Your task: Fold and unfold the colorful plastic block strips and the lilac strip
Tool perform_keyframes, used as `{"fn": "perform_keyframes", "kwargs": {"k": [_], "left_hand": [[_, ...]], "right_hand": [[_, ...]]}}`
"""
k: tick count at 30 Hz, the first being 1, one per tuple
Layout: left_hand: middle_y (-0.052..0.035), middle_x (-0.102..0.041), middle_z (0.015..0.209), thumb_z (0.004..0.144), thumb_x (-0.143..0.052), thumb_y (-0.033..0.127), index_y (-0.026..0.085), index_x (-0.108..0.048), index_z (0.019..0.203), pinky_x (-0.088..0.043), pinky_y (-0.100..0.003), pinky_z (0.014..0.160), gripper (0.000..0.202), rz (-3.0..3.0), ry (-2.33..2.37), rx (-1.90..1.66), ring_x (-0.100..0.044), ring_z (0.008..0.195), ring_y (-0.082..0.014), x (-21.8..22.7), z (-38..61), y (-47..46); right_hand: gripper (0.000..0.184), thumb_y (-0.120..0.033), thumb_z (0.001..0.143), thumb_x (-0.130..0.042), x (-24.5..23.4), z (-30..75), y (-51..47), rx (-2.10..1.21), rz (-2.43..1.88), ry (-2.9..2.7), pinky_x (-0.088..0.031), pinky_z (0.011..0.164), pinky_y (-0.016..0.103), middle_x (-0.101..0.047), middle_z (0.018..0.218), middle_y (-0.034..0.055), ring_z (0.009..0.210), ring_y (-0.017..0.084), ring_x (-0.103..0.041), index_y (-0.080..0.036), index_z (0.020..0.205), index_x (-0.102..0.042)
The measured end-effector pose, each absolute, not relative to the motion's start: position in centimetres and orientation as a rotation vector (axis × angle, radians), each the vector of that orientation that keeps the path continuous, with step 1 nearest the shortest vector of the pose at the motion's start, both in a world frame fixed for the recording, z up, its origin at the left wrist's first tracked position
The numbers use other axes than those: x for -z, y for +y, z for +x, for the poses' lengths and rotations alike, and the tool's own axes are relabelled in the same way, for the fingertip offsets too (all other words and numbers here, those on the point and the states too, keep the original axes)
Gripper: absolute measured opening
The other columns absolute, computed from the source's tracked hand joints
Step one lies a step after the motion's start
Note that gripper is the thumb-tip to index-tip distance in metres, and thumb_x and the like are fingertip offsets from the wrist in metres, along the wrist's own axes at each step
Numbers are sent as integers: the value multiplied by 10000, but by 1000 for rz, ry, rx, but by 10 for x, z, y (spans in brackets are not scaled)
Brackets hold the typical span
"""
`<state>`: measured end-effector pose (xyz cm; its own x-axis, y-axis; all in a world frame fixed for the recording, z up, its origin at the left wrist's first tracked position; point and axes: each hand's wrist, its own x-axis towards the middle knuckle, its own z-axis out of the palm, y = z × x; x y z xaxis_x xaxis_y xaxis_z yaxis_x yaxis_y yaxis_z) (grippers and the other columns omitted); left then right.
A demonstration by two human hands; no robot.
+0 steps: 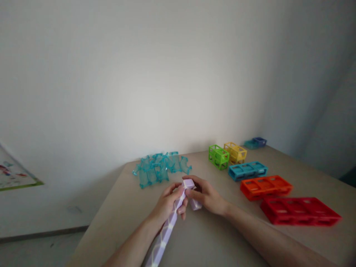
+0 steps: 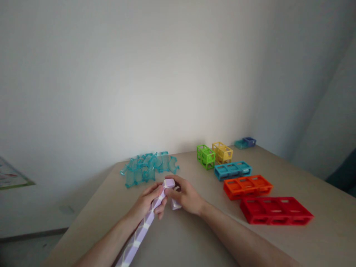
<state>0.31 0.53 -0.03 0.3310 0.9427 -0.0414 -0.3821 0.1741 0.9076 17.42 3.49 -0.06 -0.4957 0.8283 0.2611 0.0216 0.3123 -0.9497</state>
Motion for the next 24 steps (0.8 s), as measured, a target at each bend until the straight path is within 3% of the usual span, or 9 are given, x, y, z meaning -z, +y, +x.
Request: {"fn": "perform_keyframes", "kwargs": {"k": [6,15,18,21,24], "left_hand": [[24,-623,567,755,-720,479,166,-520,892,-485,-225,323,396,943,707,-1115,-421,327,-51,0,1,9],[-4,-659,570,748,-721,462,175,-487,762,-491,-241,315,371,952,718,-1121,-451,307,-70,0,-6,14],[2,-656,567,756,-708,463,177,-496,765,-493,-232,326,356,936,729,-1100,-441,309,-65,-1,-8,15],[-1,-633,539,778,-674,460,168,-521,749,-470,-230,307,331,926,731,-1025,-407,292,-65,-4,-8,12],[-7,-592,514,825,-606,459,148,-556,710,-450,-237,295,336,911,709,-918,-376,281,-65,-7,-6,8]], "right_hand": [[653,-493,814,-684,-1,172,36,-1298,-790,-1699,-479,674,293,-653,962,76,803,189,-608,-143,1326,-479],[382,-451,879,-626,-2,175,35,-1286,-722,-1873,-434,595,239,-645,828,33,686,141,-559,-151,1115,-627],[339,-373,878,-631,0,173,35,-1203,-736,-1890,-435,609,242,-630,805,18,682,142,-554,-160,1140,-608],[291,-218,849,-616,0,176,36,-984,-755,-1948,-446,673,259,-622,904,32,759,159,-567,-181,1138,-611],[419,-58,784,-560,-4,181,37,-763,-768,-2009,-453,755,282,-602,1015,52,862,181,-581,-205,1174,-608]]}}
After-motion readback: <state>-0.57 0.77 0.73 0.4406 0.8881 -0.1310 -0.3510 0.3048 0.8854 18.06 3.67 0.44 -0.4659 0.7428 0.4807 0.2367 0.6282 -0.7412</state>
